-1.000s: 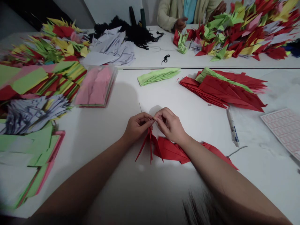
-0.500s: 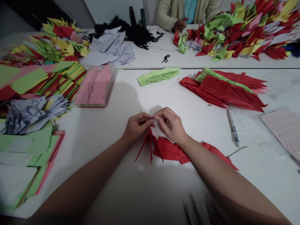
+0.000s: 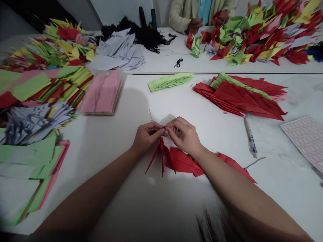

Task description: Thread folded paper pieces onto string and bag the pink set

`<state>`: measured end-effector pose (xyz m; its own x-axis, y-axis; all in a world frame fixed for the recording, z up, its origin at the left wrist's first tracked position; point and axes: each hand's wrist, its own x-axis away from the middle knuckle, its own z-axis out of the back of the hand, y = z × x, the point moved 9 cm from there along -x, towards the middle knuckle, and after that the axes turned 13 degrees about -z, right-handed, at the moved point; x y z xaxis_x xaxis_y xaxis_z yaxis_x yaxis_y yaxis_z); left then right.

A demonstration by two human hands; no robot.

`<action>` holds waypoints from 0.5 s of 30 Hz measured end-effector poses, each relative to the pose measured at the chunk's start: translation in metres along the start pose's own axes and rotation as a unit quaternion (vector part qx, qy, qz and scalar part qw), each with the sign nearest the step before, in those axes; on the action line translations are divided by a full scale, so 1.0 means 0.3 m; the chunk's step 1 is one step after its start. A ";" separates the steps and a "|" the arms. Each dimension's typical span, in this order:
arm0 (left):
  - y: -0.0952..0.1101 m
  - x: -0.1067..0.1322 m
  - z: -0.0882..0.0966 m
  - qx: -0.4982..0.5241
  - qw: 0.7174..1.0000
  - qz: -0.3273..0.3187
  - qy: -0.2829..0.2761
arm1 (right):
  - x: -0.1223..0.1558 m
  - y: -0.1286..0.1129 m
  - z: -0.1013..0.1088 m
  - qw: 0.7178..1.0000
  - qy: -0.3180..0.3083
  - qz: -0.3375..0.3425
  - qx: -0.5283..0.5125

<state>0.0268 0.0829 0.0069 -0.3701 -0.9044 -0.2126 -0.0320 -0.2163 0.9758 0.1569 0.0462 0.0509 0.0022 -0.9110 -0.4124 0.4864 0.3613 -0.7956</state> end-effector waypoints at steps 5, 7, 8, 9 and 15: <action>0.014 -0.001 0.002 -0.017 1.000 -0.009 -0.002 | -0.003 -0.007 -0.002 1.000 -0.007 0.009 0.007; 0.013 0.000 0.004 -0.020 1.000 -0.008 0.001 | -0.002 -0.009 -0.005 1.000 -0.014 0.013 0.013; 0.013 0.001 0.003 -0.021 1.000 -0.008 0.002 | 0.000 -0.010 -0.005 1.000 -0.016 0.014 0.016; 0.012 0.001 0.003 -0.023 1.000 -0.009 0.002 | 0.002 -0.010 -0.005 1.000 -0.016 0.016 0.020; 0.013 0.002 0.000 -0.042 0.999 -0.013 -0.007 | 0.010 -0.010 -0.005 0.999 -0.006 0.016 0.042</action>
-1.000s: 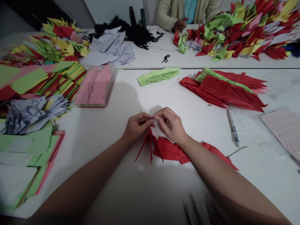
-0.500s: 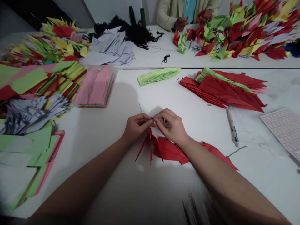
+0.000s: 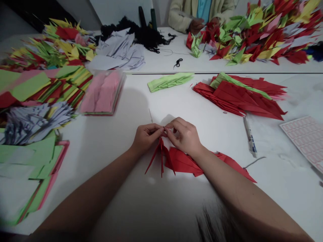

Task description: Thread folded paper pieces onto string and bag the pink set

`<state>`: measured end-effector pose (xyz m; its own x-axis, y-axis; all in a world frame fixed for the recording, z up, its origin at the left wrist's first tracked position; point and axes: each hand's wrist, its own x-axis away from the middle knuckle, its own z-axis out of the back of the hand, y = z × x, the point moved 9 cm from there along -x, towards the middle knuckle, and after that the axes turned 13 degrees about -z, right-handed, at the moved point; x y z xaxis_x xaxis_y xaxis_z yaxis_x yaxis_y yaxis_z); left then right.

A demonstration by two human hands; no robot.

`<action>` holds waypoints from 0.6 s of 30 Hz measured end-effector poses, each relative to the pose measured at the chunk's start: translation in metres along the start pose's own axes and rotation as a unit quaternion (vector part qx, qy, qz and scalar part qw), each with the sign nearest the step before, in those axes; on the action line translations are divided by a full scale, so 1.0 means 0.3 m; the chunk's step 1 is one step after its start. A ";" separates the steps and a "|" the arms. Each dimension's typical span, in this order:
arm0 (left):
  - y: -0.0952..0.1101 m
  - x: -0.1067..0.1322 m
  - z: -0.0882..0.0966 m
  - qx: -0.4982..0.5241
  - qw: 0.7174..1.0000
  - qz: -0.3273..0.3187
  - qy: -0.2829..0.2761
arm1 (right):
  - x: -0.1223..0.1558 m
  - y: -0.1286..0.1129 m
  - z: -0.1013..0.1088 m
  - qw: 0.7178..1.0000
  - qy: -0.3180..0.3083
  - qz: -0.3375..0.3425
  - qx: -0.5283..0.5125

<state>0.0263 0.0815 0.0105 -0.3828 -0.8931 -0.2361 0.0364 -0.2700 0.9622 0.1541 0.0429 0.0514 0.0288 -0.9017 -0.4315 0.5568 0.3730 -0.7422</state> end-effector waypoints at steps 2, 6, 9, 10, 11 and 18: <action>-0.001 -0.002 0.005 0.000 1.000 0.000 0.006 | -0.004 0.000 0.002 1.000 0.001 -0.007 -0.007; -0.005 -0.005 0.019 0.008 0.999 0.005 0.031 | -0.012 0.002 0.013 1.000 0.012 -0.024 -0.011; 0.003 -0.006 0.018 0.000 0.999 -0.001 0.032 | -0.011 0.002 0.017 0.999 0.012 -0.028 -0.011; 0.007 -0.006 0.016 -0.004 1.000 -0.004 0.028 | -0.011 0.002 0.017 1.000 0.009 -0.026 -0.013; 0.010 -0.005 0.013 -0.009 1.000 -0.007 0.024 | -0.010 0.001 0.014 1.000 0.003 -0.024 -0.016; 0.010 -0.002 0.006 -0.014 1.000 -0.008 0.009 | -0.006 0.010 -0.004 0.999 -0.011 -0.015 -0.027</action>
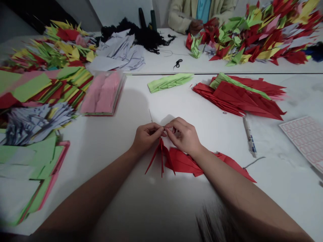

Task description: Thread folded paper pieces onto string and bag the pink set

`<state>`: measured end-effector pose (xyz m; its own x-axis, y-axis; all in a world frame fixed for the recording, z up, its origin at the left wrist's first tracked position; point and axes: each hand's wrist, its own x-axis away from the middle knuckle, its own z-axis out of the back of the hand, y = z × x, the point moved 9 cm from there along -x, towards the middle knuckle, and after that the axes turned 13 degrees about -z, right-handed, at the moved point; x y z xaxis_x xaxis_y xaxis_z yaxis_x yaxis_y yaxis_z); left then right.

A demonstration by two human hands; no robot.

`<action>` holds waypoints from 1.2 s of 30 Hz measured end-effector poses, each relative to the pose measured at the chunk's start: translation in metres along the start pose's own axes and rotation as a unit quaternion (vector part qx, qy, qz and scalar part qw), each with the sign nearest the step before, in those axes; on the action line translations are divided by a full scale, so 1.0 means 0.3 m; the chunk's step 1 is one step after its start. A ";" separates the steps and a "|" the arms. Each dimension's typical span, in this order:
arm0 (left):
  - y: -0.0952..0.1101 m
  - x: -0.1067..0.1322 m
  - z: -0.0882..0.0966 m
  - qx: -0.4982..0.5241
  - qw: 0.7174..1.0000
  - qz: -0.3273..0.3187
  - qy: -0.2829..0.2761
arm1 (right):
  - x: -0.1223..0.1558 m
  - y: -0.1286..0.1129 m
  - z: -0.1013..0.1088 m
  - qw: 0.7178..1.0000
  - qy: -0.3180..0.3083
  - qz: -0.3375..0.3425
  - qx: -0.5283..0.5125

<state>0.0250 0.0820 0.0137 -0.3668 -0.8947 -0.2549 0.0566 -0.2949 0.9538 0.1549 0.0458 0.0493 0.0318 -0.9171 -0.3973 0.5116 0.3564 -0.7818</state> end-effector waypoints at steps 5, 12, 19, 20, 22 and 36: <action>-0.008 -0.002 0.015 -0.008 1.000 0.003 0.024 | -0.001 -0.003 0.001 1.000 0.004 0.001 -0.013; -0.019 -0.007 0.036 0.019 0.998 0.013 0.066 | -0.003 -0.025 0.031 0.999 0.030 0.006 -0.025; -0.021 -0.002 0.026 0.015 0.999 0.010 0.049 | -0.009 -0.005 0.012 1.000 0.010 -0.007 -0.019; -0.022 -0.003 0.026 0.014 0.999 0.009 0.049 | -0.009 -0.002 0.007 1.000 0.007 -0.005 -0.017; -0.022 -0.003 0.029 0.012 0.999 0.010 0.051 | -0.008 0.004 0.002 1.000 0.005 -0.004 -0.012; -0.032 -0.006 -0.007 0.055 0.998 0.017 -0.013 | -0.004 0.029 0.081 0.990 0.123 -0.062 -0.041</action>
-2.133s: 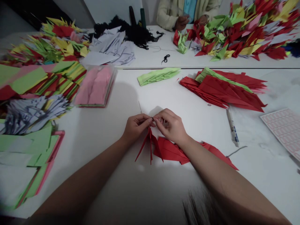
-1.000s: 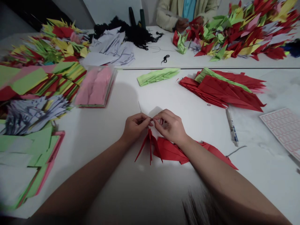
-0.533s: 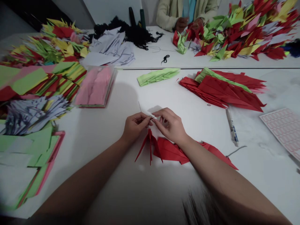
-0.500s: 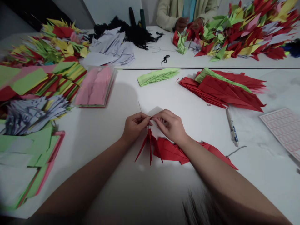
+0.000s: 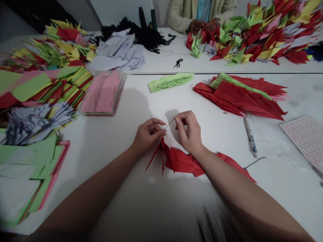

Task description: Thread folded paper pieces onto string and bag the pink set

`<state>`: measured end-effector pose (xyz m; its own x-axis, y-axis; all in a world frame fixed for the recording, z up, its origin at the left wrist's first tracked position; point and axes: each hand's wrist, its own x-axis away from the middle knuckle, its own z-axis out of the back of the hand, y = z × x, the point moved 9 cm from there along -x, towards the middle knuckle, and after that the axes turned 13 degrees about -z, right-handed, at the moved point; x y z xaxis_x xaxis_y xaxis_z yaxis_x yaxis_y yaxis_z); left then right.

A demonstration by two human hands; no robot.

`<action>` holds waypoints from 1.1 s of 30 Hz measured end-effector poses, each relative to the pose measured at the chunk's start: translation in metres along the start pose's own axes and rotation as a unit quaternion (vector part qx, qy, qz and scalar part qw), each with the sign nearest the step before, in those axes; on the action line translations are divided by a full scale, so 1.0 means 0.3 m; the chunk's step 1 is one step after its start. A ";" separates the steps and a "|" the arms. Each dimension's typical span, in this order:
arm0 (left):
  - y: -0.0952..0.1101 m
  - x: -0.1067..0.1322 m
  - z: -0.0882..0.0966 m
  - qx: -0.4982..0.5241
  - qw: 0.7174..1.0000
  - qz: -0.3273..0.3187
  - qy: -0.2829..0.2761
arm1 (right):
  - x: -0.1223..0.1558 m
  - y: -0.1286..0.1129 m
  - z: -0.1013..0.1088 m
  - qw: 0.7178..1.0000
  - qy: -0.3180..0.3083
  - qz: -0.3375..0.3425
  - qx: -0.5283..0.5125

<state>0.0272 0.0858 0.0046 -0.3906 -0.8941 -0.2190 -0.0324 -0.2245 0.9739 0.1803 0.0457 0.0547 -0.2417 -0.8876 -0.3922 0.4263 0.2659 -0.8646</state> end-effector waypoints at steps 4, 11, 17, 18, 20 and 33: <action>0.021 0.001 0.000 -0.026 0.999 -0.028 -0.001 | 0.003 -0.013 -0.014 1.000 -0.025 0.017 0.006; 0.006 -0.002 0.011 0.019 0.999 0.001 0.028 | 0.023 -0.059 -0.055 0.994 -0.084 0.066 0.011; 0.013 -0.008 0.009 0.044 0.999 0.018 0.001 | 0.013 -0.042 -0.027 0.998 -0.034 0.043 0.021; 0.015 -0.008 0.012 0.054 0.998 0.018 0.004 | 0.012 -0.038 -0.029 0.998 -0.037 0.041 0.024; 0.012 -0.008 0.020 0.076 0.997 0.021 0.019 | 0.012 -0.035 -0.039 0.997 -0.054 0.042 0.029; -0.012 -0.003 0.010 0.036 0.999 0.000 0.017 | 0.023 -0.049 -0.057 0.993 -0.097 0.062 0.011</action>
<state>0.0247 0.0885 0.0015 -0.3587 -0.9072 -0.2198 -0.0985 -0.1974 0.9754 0.1574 0.0422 0.0595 -0.0141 -0.9049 -0.4253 0.4610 0.3715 -0.8059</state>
